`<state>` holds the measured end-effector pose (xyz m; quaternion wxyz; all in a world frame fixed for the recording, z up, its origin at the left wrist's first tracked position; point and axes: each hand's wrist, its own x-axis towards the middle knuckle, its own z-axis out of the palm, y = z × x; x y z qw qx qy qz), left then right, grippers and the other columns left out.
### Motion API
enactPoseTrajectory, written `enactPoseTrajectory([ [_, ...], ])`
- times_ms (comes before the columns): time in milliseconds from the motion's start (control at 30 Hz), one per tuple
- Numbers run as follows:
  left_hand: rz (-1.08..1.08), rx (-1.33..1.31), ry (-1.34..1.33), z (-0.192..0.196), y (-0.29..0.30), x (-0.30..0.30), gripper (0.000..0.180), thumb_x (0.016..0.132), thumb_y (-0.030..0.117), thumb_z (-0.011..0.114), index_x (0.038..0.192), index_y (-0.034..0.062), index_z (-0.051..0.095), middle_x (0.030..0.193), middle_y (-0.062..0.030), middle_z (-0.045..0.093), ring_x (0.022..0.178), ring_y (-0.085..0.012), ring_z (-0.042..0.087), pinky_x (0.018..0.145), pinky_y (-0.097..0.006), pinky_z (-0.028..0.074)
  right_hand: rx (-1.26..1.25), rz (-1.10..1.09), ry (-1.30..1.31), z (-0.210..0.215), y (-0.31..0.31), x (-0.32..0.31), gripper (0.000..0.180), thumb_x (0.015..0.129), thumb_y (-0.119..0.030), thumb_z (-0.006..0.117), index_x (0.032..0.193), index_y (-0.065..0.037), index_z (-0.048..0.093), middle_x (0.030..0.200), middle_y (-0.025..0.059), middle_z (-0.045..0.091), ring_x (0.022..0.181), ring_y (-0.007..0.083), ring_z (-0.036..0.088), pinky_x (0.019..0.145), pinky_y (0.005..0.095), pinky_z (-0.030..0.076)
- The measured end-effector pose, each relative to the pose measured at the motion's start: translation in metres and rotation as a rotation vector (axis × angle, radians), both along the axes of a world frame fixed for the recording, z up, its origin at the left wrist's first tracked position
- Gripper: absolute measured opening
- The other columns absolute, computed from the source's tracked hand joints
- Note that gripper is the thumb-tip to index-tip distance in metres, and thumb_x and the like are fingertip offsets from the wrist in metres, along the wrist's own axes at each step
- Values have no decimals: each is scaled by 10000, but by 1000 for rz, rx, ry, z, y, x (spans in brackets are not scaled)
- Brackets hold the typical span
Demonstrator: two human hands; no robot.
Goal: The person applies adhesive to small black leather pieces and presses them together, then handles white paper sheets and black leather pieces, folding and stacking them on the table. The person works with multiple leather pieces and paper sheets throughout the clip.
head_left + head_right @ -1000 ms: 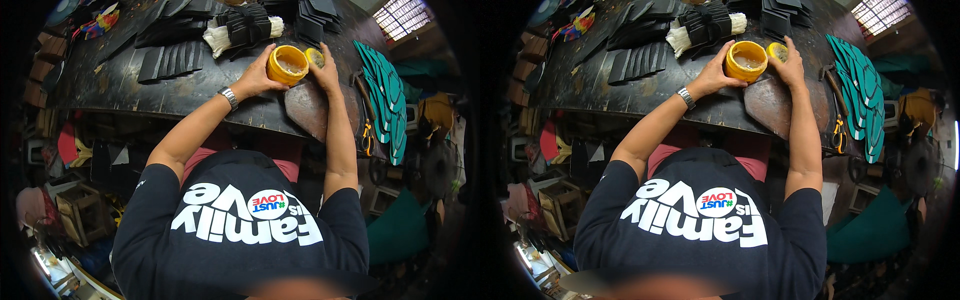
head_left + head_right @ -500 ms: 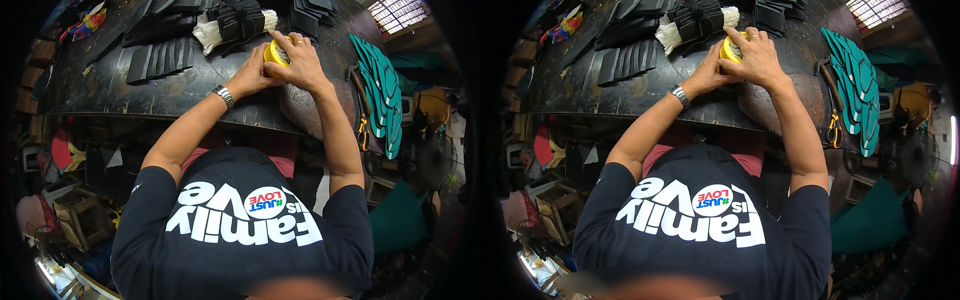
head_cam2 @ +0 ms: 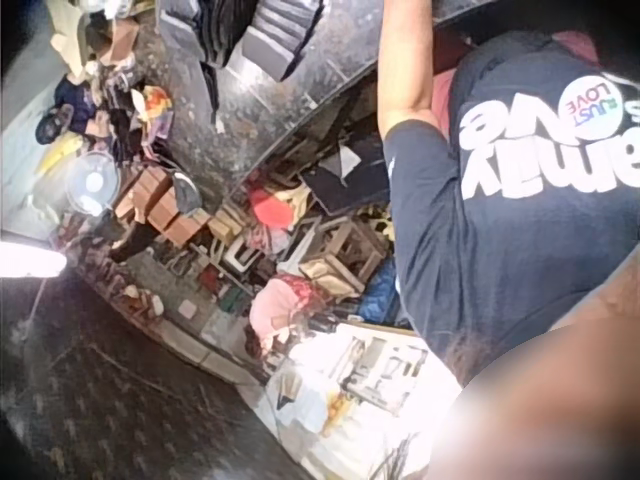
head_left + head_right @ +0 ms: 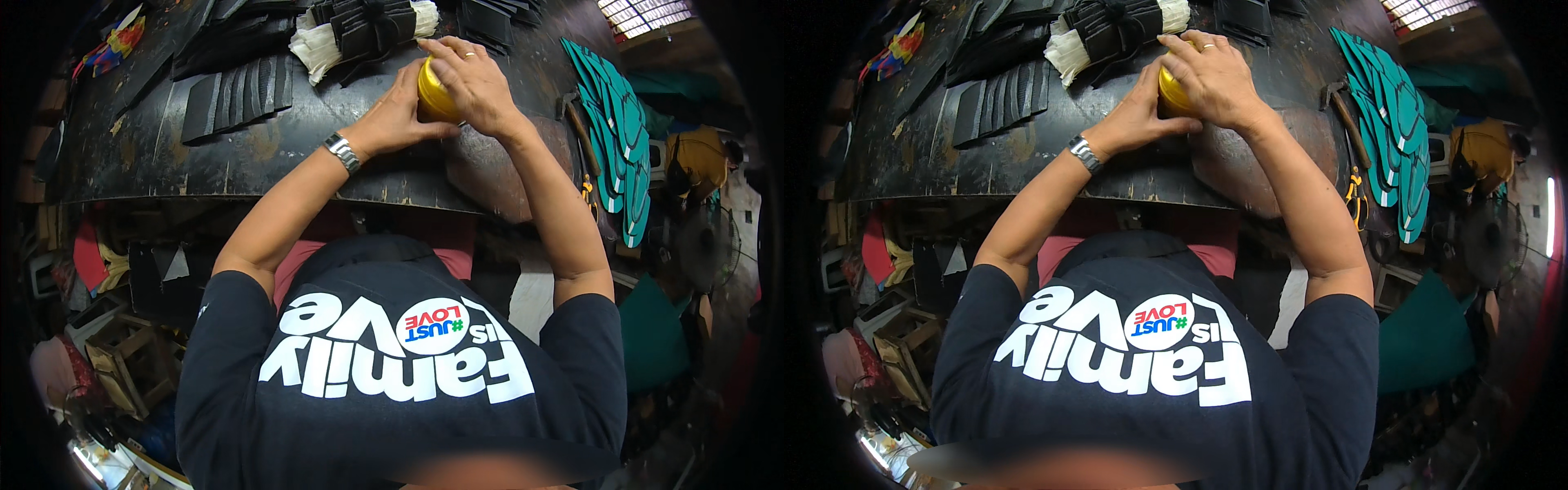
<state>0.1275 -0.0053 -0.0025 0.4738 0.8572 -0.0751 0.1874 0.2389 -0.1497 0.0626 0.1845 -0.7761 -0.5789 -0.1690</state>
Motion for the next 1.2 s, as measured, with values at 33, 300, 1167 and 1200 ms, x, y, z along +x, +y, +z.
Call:
enactPoseTrajectory([
  [33, 26, -43, 9, 2, -1, -1, 966, 877, 590, 728, 1508, -34, 347, 1494, -245, 450, 1393, -390, 460, 1148, -435, 387, 22, -86, 147, -3, -1, 0, 520, 965, -427, 589, 1378, -112, 610, 1389, 188, 606, 1283, 373, 550, 1031, 487, 471],
  [300, 299, -432, 21, 15, -13, 40, 677, 1041, 604, 415, 1201, -1, 673, 1099, -283, 699, 1121, -454, 636, 976, -451, 474, 476, -140, 1119, -11, 11, 13, 883, 951, -231, 712, 1626, -108, 156, 1281, 166, 664, 1137, 209, 640, 996, 352, 511],
  [1167, 173, -698, -70, -3, -11, 56, 396, 1079, 283, 436, 1261, 5, 652, 1199, -124, 699, 1104, -183, 637, 992, -309, 475, 571, -340, 486, -36, 16, 31, 564, 979, -329, 634, 1434, -14, 524, 1201, 202, 674, 1074, 300, 659, 964, 384, 505],
  [1200, 168, -678, -95, -4, -10, 56, 398, 1079, 285, 435, 1262, 7, 652, 1198, -125, 699, 1103, -184, 637, 991, -312, 476, 509, -344, 499, -30, 6, 20, 667, 977, -463, 639, 1452, -16, 498, 1306, 254, 618, 1185, 370, 613, 1044, 435, 463],
])
